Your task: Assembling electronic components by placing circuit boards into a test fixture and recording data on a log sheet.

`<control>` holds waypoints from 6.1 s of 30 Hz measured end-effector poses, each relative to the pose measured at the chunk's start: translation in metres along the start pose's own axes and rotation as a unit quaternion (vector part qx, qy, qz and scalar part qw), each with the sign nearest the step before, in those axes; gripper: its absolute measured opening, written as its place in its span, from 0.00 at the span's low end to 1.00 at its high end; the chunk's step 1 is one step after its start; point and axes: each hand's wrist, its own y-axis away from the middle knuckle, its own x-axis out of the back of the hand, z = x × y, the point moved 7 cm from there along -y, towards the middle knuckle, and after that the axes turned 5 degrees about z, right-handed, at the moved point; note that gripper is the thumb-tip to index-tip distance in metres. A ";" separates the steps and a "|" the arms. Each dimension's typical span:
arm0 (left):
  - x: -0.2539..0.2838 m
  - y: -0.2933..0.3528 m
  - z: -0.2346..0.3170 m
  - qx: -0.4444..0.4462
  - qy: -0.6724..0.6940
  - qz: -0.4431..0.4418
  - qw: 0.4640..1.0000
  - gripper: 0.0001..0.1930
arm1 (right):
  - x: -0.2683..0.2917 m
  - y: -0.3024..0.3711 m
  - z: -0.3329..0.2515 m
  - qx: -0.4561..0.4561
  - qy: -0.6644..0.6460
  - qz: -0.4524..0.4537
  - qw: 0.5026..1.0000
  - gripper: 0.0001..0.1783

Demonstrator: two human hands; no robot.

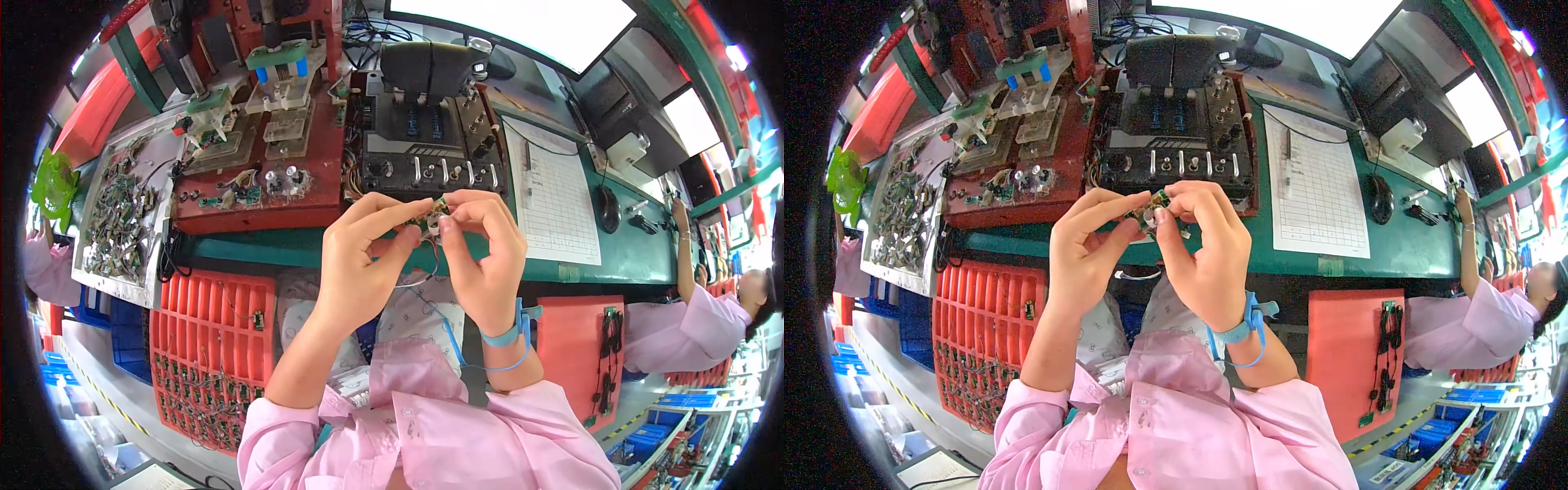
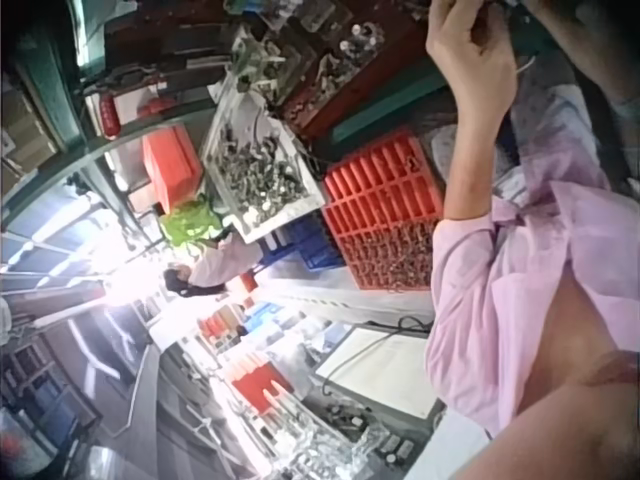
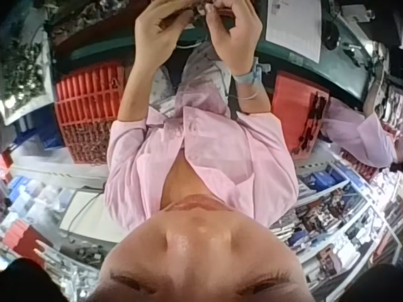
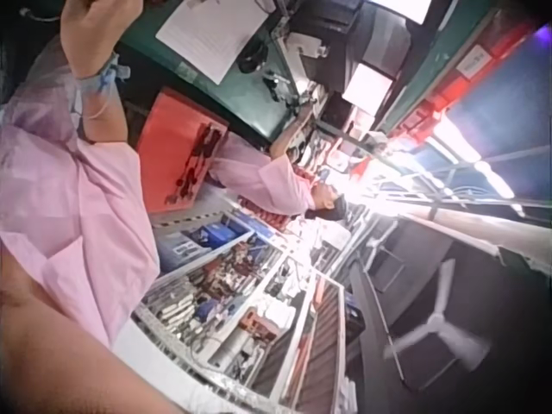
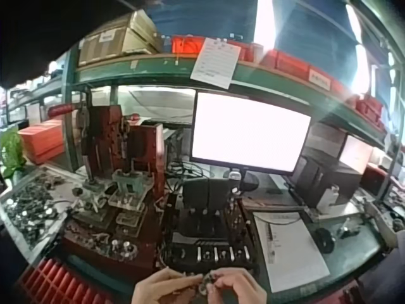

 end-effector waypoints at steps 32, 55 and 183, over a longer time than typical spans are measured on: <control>-0.004 0.003 0.012 -0.005 -0.047 -0.031 0.998 0.16 | 0.003 -0.001 -0.009 0.095 0.068 -0.007 0.993 0.10; -0.003 0.006 0.013 -0.007 0.031 -0.058 0.998 0.14 | 0.016 0.009 0.015 -0.182 -0.193 -0.012 0.964 0.12; 0.025 0.006 -0.007 0.058 0.108 -0.025 0.992 0.16 | -0.028 0.027 0.024 -0.258 -0.283 -0.070 0.921 0.11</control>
